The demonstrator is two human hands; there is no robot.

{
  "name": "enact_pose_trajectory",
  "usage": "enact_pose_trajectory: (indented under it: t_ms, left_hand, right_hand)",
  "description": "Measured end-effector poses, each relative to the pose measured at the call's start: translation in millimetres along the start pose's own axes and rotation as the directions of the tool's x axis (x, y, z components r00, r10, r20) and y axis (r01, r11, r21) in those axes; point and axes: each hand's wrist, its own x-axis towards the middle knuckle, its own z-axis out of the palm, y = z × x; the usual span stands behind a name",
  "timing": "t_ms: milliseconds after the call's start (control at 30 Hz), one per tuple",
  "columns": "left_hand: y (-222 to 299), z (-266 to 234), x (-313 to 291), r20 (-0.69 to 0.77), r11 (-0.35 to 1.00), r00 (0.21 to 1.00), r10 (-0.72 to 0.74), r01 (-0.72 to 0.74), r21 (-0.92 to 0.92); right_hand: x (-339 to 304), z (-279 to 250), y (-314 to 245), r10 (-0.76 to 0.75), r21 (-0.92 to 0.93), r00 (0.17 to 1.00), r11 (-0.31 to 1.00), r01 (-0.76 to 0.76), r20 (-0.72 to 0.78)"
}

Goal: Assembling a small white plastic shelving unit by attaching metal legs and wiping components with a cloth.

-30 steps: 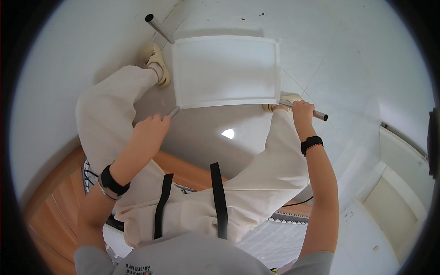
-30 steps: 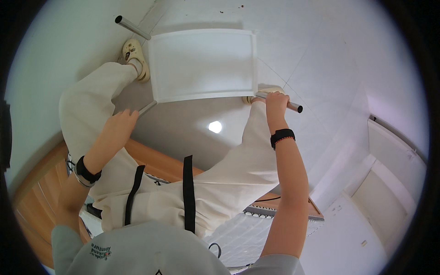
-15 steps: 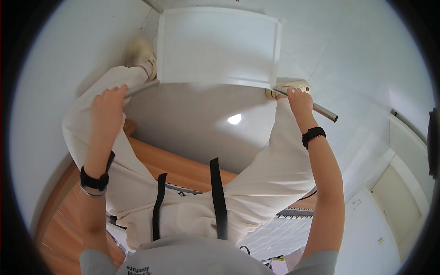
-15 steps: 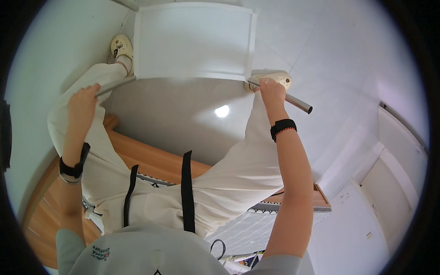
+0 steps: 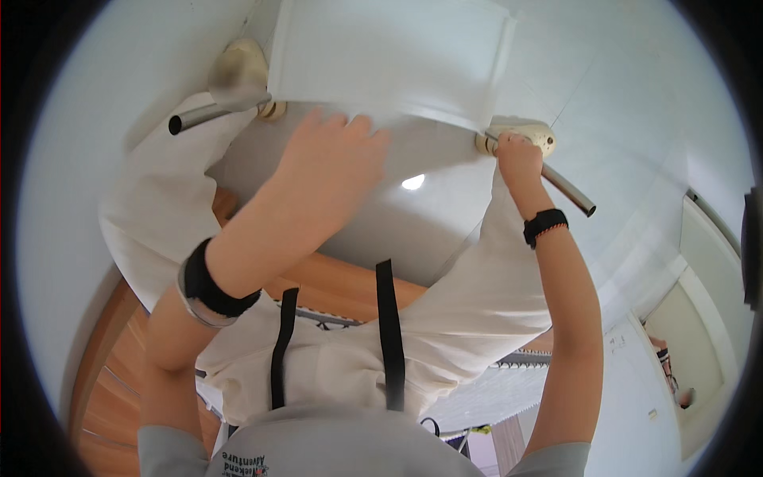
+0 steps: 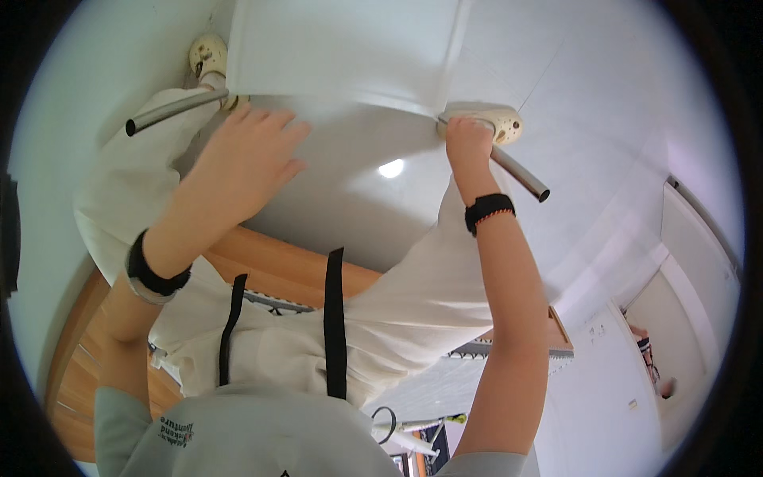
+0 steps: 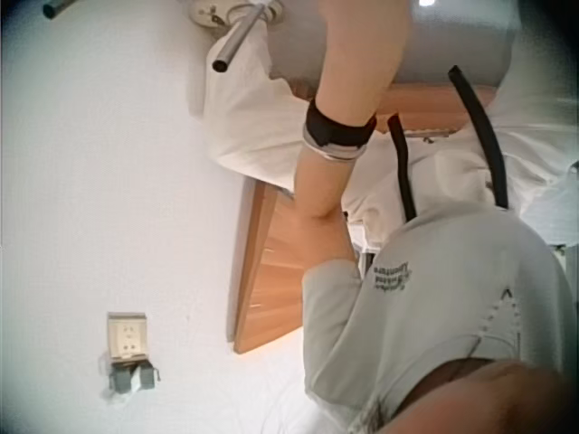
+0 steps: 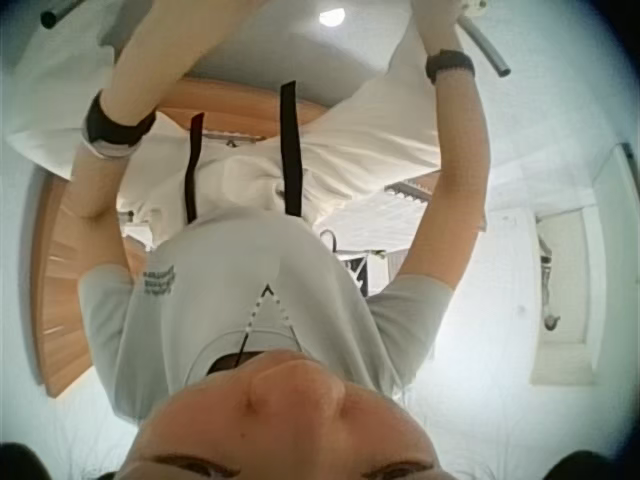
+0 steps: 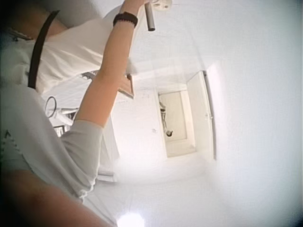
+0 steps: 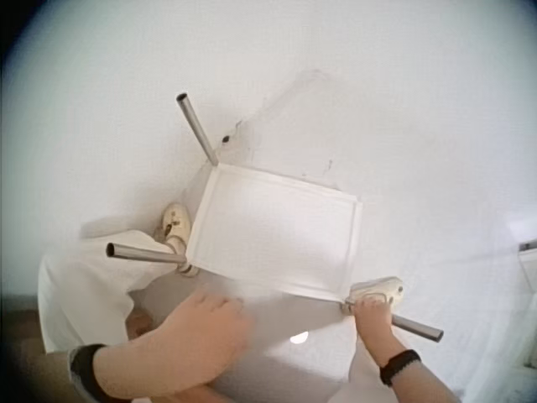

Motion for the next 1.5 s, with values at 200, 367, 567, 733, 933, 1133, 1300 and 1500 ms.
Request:
enact_pose_trajectory:
  t_ms: [200,367,567,733,933,1133,1300,1500]
  left_hand:
    - [7,-78,-9,-0.109,0.993,0.989,0.098,-0.105,-0.057]
    - [-22,-107,-35,-0.103,0.996,0.991,0.085,-0.087,-0.025]
    - [-99,-172,-101,0.016,0.960,0.961,-0.278,0.277,0.049]
    - [-151,-243,-134,0.088,0.859,0.869,-0.487,0.495,-0.135]
    - [-164,-249,-177,-0.047,0.790,0.805,-0.592,0.567,-0.234]
    - [-118,-181,-219,-0.043,0.921,0.957,-0.288,0.264,-0.285]
    - [-100,-76,-293,0.452,0.963,0.857,-0.246,0.268,0.016]
    - [-106,70,-382,0.851,0.928,0.517,-0.096,0.356,-0.112]
  right_hand:
    - [8,-14,5,0.032,0.194,0.996,0.980,-0.048,0.087]
    - [9,-21,10,0.043,0.251,0.984,0.964,-0.086,0.171]
    - [-12,-57,11,0.083,0.205,0.974,0.971,-0.127,0.209]
    - [-32,-72,23,0.079,0.279,0.987,0.953,-0.116,0.141]
    - [-71,-87,27,0.040,0.163,0.988,0.987,-0.016,-0.146]
    - [-122,-149,-15,-0.171,0.348,0.903,0.882,0.319,-0.395]
    - [-173,-179,-35,-0.116,0.464,0.795,0.757,0.459,-0.596]
    - [-217,-191,-38,-0.117,0.495,0.820,0.747,0.445,-0.560]
